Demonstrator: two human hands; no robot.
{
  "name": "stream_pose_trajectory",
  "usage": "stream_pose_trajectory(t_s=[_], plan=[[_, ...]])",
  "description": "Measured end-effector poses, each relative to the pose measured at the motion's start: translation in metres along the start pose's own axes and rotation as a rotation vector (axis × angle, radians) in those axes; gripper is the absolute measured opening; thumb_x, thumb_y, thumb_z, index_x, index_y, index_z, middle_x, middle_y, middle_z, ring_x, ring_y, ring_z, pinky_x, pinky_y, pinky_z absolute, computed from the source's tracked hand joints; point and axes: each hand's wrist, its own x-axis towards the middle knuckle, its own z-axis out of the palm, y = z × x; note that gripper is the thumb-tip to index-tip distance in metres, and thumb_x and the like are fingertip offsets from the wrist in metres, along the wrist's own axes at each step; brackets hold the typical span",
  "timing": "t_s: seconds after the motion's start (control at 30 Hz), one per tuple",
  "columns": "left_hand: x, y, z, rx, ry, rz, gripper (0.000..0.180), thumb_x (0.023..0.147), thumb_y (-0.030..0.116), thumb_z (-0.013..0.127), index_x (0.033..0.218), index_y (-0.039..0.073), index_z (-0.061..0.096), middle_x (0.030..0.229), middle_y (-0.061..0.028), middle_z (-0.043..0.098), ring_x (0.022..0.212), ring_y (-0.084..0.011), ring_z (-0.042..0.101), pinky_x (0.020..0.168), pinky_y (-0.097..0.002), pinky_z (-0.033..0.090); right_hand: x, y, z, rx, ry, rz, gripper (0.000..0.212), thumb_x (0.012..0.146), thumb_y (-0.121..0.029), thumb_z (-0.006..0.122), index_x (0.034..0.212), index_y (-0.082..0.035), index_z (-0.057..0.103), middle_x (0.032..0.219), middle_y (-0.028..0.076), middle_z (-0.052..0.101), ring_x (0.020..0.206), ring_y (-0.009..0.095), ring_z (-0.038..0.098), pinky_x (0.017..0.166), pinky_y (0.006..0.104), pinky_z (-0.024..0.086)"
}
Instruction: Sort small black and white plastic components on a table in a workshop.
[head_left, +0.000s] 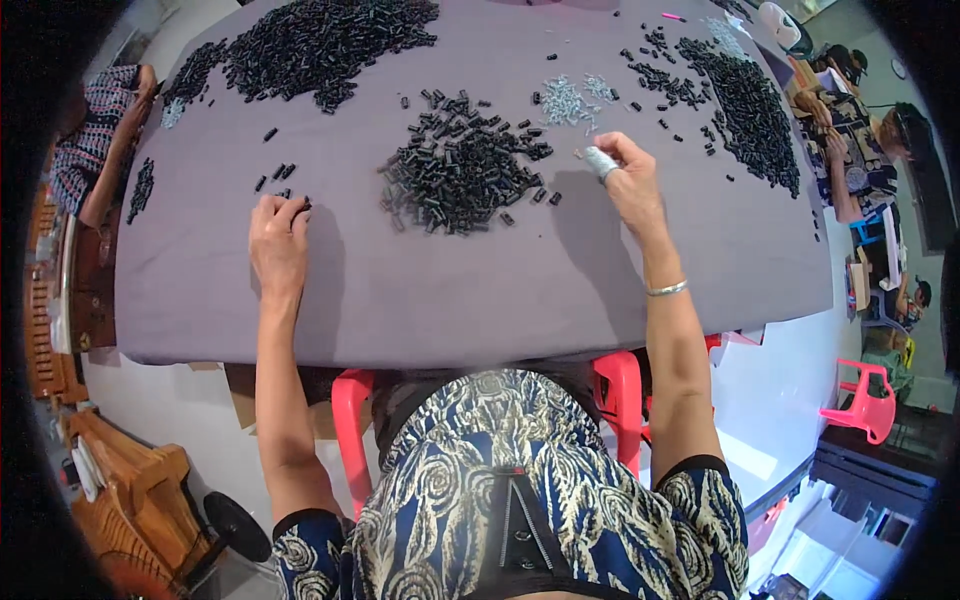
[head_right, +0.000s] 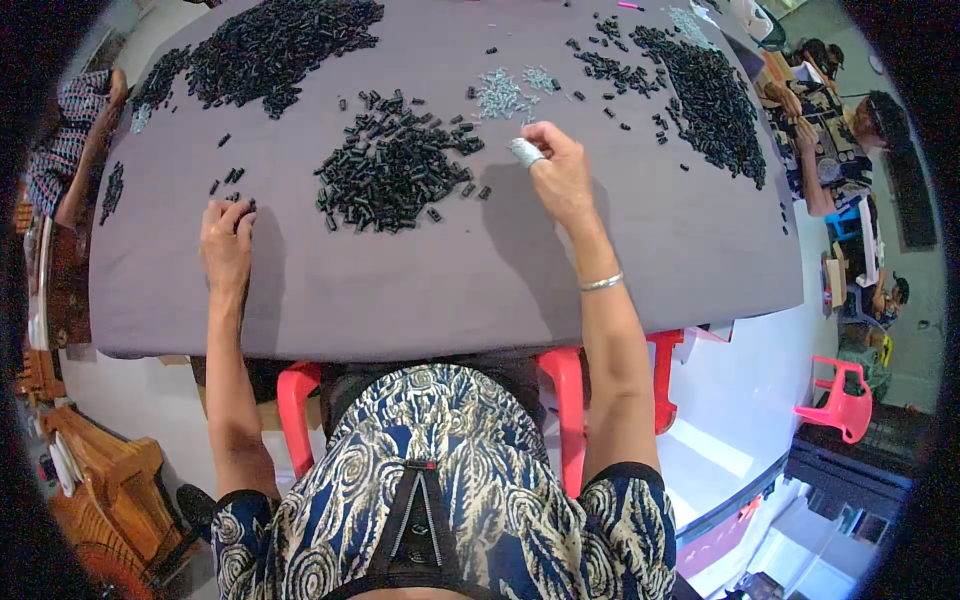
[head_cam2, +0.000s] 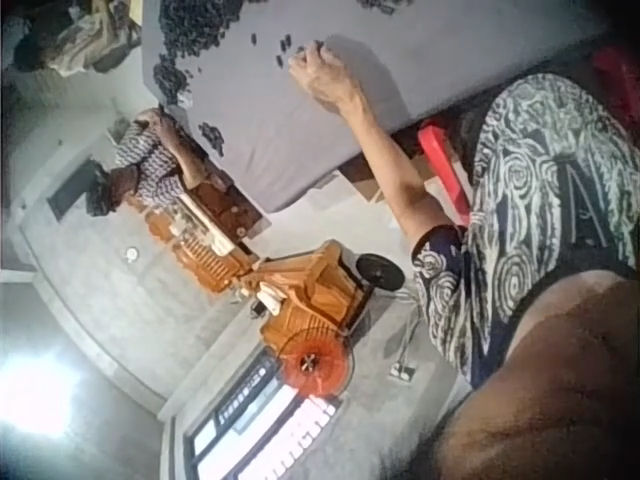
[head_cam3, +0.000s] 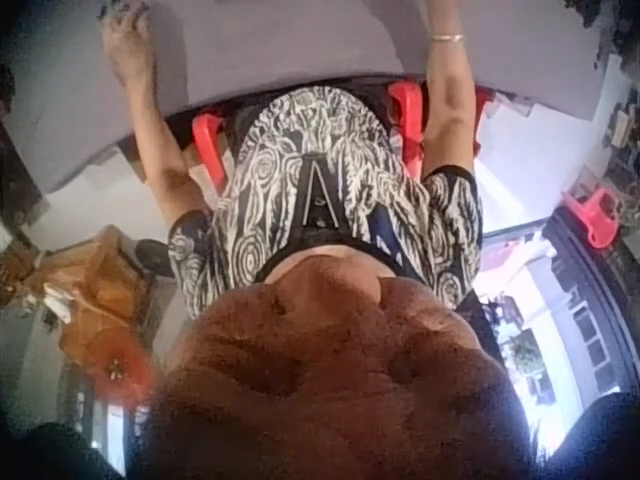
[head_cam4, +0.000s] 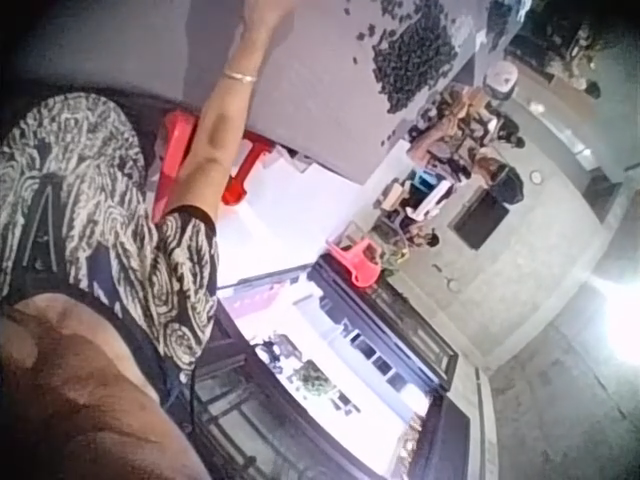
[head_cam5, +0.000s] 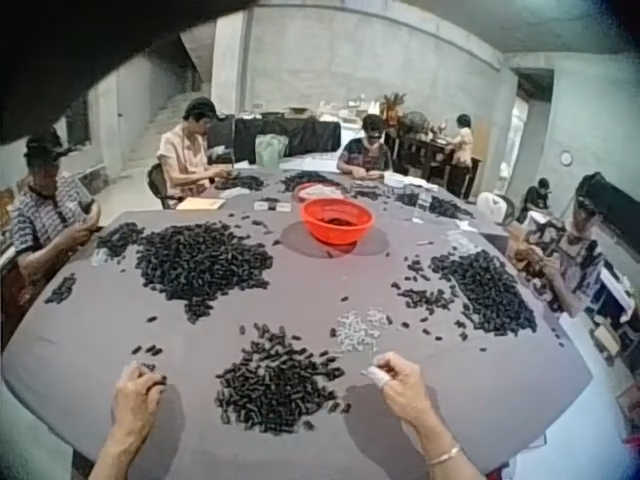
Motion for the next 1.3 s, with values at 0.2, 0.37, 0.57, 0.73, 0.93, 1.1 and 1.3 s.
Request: stream_pose_trajectory(t_s=[0.2,0.37,0.57,0.73,0.93,1.1,1.3], plan=[[0.016,0.017,0.005,-0.045,0.151,0.112,0.021,0.076,0.003,0.064,0.097,0.007,0.064,0.092,-0.0058,0.057,0.09,-0.0238,0.056,0.076,-0.0346,0.047,0.011,-0.018,0.034,-0.143,-0.108,-0.353,0.014,0.081,-0.002,0.064,0.094,-0.004,0.063,0.076,0.001,0.058,0.069,0.011,0.053,0.062,0.0259,0.044],[0.02,0.077,0.022,-0.322,0.05,0.19,0.021,0.073,0.002,0.067,0.094,0.006,0.065,0.09,-0.0067,0.058,0.086,-0.0247,0.056,0.074,-0.0349,0.047,0.021,-0.03,0.06,-0.348,-0.226,-0.578,0.015,0.079,-0.004,0.063,0.094,-0.004,0.064,0.079,0.008,0.056,0.073,0.025,0.057,0.067,0.0335,0.046],[0.027,0.119,0.044,-0.458,0.028,0.219,0.015,0.075,0.007,0.068,0.09,0.005,0.067,0.085,-0.0061,0.058,0.084,-0.0241,0.057,0.072,-0.0344,0.047,0.032,-0.032,0.066,-0.497,-0.378,-0.401,0.014,0.075,-0.011,0.06,0.085,-0.003,0.065,0.087,0.014,0.061,0.084,0.032,0.06,0.076,0.0409,0.048],[0.02,0.105,0.071,-0.508,0.148,0.14,0.01,0.077,0.006,0.067,0.087,0.006,0.067,0.081,-0.0046,0.057,0.079,-0.0215,0.057,0.067,-0.033,0.047,0.031,-0.032,0.063,-0.433,-0.392,-0.363,0.014,0.073,-0.013,0.061,0.079,-0.001,0.065,0.08,0.014,0.062,0.08,0.031,0.061,0.073,0.04,0.048],[0.021,0.099,0.076,-0.551,0.171,0.107,0.007,0.077,0.005,0.067,0.085,0.007,0.067,0.08,-0.004,0.057,0.074,-0.0206,0.057,0.062,-0.0323,0.047,0.022,-0.032,0.047,-0.301,-0.195,-0.35,0.009,0.069,-0.003,0.066,0.078,-0.003,0.065,0.072,0.011,0.06,0.064,0.026,0.06,0.06,0.0352,0.047],[0.021,0.1,0.079,-0.563,0.149,0.119,0.007,0.077,0.005,0.067,0.084,0.007,0.067,0.079,-0.0039,0.057,0.075,-0.0208,0.057,0.063,-0.0326,0.047,0.014,-0.023,0.026,-0.281,-0.209,-0.267,0.01,0.072,-0.004,0.067,0.082,-0.003,0.065,0.068,0.004,0.056,0.058,0.011,0.05,0.054,0.0262,0.042],[0.022,0.098,0.079,-0.588,0.161,0.106,0.008,0.077,0.004,0.066,0.085,0.005,0.067,0.078,-0.0052,0.058,0.072,-0.0209,0.058,0.064,-0.0316,0.047,0.015,0.005,0.008,-0.121,-0.226,-0.171,0.011,0.079,-0.003,0.063,0.089,-0.005,0.068,0.075,0.001,0.062,0.065,0.007,0.052,0.059,0.0237,0.042]])
